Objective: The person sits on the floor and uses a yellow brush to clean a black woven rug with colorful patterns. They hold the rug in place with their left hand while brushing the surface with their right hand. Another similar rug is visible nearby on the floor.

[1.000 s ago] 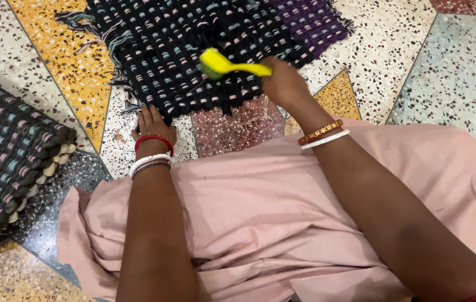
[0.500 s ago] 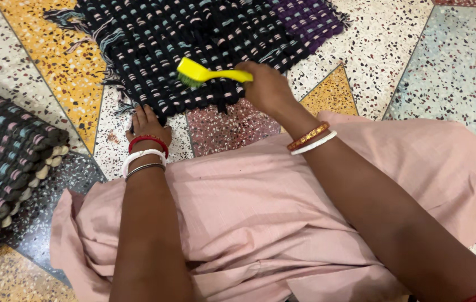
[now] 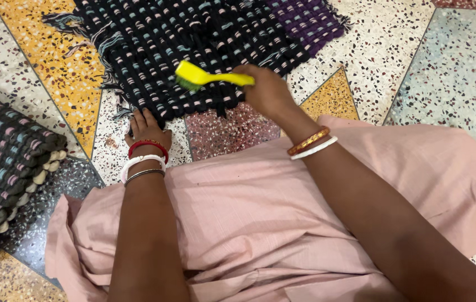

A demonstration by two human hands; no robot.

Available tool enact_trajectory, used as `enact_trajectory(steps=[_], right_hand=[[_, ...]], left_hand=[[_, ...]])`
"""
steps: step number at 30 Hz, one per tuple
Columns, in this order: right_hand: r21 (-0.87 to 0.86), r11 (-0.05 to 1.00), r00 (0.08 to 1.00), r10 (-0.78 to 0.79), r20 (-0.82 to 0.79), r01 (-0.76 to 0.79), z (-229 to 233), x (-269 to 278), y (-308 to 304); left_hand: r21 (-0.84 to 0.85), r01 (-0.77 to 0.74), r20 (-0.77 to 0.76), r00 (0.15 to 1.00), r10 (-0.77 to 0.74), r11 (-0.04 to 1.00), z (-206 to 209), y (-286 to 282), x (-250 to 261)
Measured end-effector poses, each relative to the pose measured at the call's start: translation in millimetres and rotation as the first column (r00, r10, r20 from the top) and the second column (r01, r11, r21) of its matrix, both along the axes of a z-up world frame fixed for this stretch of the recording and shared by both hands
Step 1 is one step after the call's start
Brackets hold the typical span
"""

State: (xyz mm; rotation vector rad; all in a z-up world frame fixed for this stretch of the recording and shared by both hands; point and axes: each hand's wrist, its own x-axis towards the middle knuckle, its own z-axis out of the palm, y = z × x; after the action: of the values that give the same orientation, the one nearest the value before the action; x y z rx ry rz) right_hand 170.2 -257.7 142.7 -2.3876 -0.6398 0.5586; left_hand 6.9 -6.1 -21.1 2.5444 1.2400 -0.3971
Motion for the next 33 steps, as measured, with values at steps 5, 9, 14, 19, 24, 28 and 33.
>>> enact_trajectory(steps=[5, 9, 14, 19, 24, 28, 33], right_hand=[[-0.027, 0.986, 0.968, -0.156, 0.198, 0.165, 2, 34, -21], [0.005, 0.992, 0.957, -0.122, 0.265, 0.125, -2, 32, -18], [0.161, 0.982, 0.982, 0.071, 0.177, -0.100, -5, -17, 7], [0.040, 0.994, 0.979, 0.097, 0.182, -0.106, -1, -16, 7], [0.005, 0.998, 0.926, -0.065, 0.371, 0.068, -8, 26, -16], [0.076, 0.992, 0.938, -0.121, 0.325, 0.102, -8, 31, -20], [0.075, 0.997, 0.998, -0.034, 0.049, 0.030, -1, -7, 2]], left_hand=[[-0.026, -0.009, -0.022, 1.000, 0.008, 1.000, 5, -1, 1], [-0.011, -0.014, -0.008, 1.000, 0.014, 1.000, 6, -1, 2], [-0.022, -0.022, 0.017, 1.000, 0.022, 1.000, 6, -2, 0], [-0.003, -0.022, 0.012, 1.000, 0.022, 1.000, 3, -5, 0], [-0.021, -0.027, 0.022, 0.999, 0.027, 0.999, 4, -6, 1], [-0.042, -0.043, -0.012, 0.999, 0.042, 0.998, 6, -5, 3], [-0.032, -0.029, -0.022, 0.999, 0.028, 0.999, 8, -6, 3]])
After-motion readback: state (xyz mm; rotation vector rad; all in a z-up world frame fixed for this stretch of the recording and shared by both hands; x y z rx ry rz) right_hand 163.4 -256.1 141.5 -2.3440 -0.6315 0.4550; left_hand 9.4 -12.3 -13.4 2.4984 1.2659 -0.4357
